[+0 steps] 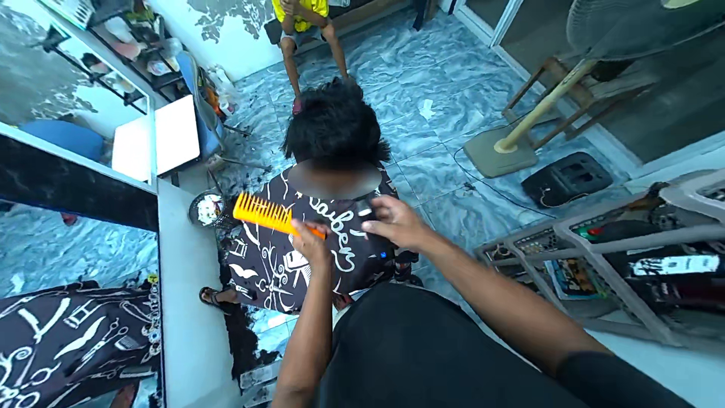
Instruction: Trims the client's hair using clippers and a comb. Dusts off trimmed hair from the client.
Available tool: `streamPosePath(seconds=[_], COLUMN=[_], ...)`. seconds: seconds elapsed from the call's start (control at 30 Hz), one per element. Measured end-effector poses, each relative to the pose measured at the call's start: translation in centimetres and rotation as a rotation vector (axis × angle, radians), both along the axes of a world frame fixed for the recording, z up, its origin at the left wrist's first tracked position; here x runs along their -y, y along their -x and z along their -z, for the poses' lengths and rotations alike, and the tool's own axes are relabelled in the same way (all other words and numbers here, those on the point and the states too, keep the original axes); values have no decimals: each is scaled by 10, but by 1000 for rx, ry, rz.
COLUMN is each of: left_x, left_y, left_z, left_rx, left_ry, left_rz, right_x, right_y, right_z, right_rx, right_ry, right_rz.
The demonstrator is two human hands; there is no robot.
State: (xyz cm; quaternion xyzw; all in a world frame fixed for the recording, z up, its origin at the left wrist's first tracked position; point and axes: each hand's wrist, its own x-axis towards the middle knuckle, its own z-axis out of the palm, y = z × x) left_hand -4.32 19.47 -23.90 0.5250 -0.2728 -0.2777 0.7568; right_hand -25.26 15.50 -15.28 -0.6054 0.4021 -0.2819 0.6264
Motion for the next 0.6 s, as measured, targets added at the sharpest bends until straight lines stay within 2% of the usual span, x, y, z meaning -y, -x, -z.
streamPosePath(seconds=[0.1, 0.17, 0.27, 0.4, 0.6], left_x=[-51, -71, -90, -103, -110], left_y=[-13, -24, -49, -70, -69], left_z=[19, 16, 13, 13, 21], left_rx=[-42, -36, -34, -65, -104], left_ry=[-115, -89, -50, -57, -96], left_rz=[-90, -122, -195, -299, -296], right_x=[18, 29, 33, 25, 13], right_y=[-47, -67, -78, -82, -89], right_z=[23, 37, 43, 31, 9], right_rx=[-263, -295, -249, -169, -40], right_ry=[27, -63, -141, -184, -235], right_rz=[15, 87, 145, 141, 217])
